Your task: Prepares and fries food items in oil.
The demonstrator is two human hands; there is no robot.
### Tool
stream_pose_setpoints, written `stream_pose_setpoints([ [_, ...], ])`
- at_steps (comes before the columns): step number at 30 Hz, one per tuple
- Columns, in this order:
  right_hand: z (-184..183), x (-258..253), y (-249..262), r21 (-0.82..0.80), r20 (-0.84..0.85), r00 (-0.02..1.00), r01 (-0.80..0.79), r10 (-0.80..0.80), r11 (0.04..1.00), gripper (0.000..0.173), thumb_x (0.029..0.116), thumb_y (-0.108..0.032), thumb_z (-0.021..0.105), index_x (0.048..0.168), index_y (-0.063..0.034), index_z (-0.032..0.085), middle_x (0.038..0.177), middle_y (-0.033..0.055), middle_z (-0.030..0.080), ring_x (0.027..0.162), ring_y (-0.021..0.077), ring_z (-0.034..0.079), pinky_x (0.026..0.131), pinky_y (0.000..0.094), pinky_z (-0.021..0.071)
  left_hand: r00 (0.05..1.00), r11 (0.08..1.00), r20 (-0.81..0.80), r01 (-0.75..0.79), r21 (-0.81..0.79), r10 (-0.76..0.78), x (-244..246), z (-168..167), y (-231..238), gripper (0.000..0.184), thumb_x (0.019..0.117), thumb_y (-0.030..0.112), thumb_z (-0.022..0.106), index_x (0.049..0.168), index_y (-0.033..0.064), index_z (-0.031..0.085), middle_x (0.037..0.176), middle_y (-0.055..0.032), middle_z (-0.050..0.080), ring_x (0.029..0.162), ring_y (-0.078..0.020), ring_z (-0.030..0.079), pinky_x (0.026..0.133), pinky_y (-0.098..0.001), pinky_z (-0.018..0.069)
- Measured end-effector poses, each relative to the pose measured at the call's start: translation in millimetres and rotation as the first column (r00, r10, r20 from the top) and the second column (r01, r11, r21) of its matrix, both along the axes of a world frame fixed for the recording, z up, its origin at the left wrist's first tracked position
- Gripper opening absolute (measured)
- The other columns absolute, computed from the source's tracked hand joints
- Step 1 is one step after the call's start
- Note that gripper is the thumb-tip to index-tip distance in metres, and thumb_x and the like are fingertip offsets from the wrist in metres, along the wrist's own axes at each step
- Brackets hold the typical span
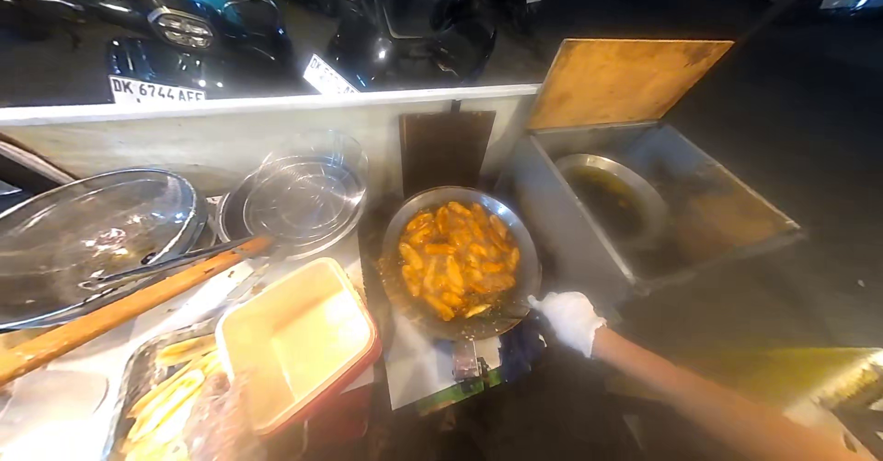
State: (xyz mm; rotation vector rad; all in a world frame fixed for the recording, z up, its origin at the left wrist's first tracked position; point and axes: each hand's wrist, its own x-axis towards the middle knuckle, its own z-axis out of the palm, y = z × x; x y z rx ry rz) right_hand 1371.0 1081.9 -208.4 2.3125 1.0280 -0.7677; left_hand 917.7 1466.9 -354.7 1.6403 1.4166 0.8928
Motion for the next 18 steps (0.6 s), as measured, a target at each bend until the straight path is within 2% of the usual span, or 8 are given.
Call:
stream_pose_setpoints([
  [3,-6,-14,9,-0.005,0.076,0.991,0.114,-0.113,0.993,0.052,0.0991,-0.004,0.053,0.151,-0.0132,0.051,0.128,0.0260,0.063,0.112,0.0454,0.066,0.089,0.0594,0.0547,0.999,0.998,-0.021,-0.041,0.048,0.042,2,-6,5,0.041,0.0918,0.034,0.072,0.118,0.0031,0.068,0.104,-0.0106,0.072,0.092,-0.0146,0.069,0.079,-0.0349,0.0594],
  [5,11,-22,18,-0.017,0.117,0.974,0.199,-0.196,0.980,0.043,0.1024,-0.005,0.049,0.145,-0.0061,0.055,0.128,0.0252,0.064,0.115,0.0436,0.065,0.091,0.0568,0.0543,0.996,0.989,-0.043,-0.083,-0.125,0.079,10,15,3,0.043,0.0904,0.033,0.073,0.120,0.0021,0.066,0.108,-0.0107,0.070,0.097,-0.0149,0.068,0.087,-0.0362,0.0575],
  [6,21,-24,21,-0.022,0.120,0.970,0.214,-0.210,0.977,0.042,0.1022,-0.006,0.050,0.144,-0.0052,0.055,0.128,0.0244,0.065,0.115,0.0430,0.065,0.091,0.0561,0.0545,0.994,0.988,-0.007,-0.106,-0.109,0.106,12,15,-1,0.045,0.0897,0.033,0.073,0.120,0.0003,0.066,0.107,-0.0120,0.070,0.095,-0.0155,0.068,0.085,-0.0365,0.0583],
  [7,30,-24,24,-0.021,0.112,0.971,0.214,-0.211,0.977,0.044,0.1006,-0.009,0.053,0.144,-0.0064,0.055,0.127,0.0233,0.066,0.115,0.0426,0.066,0.090,0.0564,0.0548,0.992,0.989,0.027,-0.121,-0.088,0.124,14,15,-4,0.048,0.0890,0.033,0.074,0.121,-0.0007,0.065,0.108,-0.0130,0.070,0.094,-0.0161,0.069,0.083,-0.0364,0.0589],
  [9,36,-19,26,0.020,0.066,0.978,0.195,-0.196,0.981,0.055,0.0935,-0.020,0.063,0.148,-0.0145,0.054,0.125,0.0207,0.068,0.113,0.0417,0.067,0.087,0.0597,0.0551,0.994,0.981,0.026,-0.097,-0.166,0.102,16,32,-10,0.052,0.0915,0.032,0.073,0.130,-0.0003,0.062,0.119,-0.0147,0.068,0.104,-0.0178,0.067,0.093,-0.0376,0.0562],
  [11,24,-16,31,0.085,0.005,0.978,0.208,-0.209,0.974,0.065,0.0906,-0.029,0.065,0.153,-0.0252,0.049,0.128,0.0171,0.069,0.115,0.0399,0.067,0.089,0.0629,0.0536,0.997,0.989,-0.036,-0.074,-0.128,0.070,17,36,-10,0.048,0.0931,0.035,0.070,0.126,0.0012,0.064,0.114,-0.0128,0.070,0.101,-0.0155,0.069,0.090,-0.0352,0.0574],
  [13,0,-19,41,0.108,-0.037,0.970,0.243,-0.240,0.964,0.069,0.0901,-0.030,0.066,0.156,-0.0305,0.046,0.134,0.0150,0.067,0.121,0.0385,0.065,0.093,0.0639,0.0521,0.992,0.992,-0.119,-0.066,-0.107,0.053,18,40,-11,0.046,0.0949,0.038,0.067,0.124,0.0024,0.065,0.112,-0.0160,0.070,0.103,-0.0227,0.067,0.091,-0.0461,0.0550],
  [18,-24,-34,55,0.018,0.000,0.976,0.218,-0.218,0.976,0.061,0.0891,-0.014,0.065,0.148,-0.0122,0.053,0.131,0.0227,0.065,0.120,0.0428,0.064,0.092,0.0616,0.0531,0.990,0.983,-0.128,-0.084,-0.162,0.064,22,53,-15,0.042,0.0954,0.034,0.067,0.125,0.0041,0.065,0.114,-0.0179,0.069,0.107,-0.0269,0.066,0.094,-0.0529,0.0522],
])
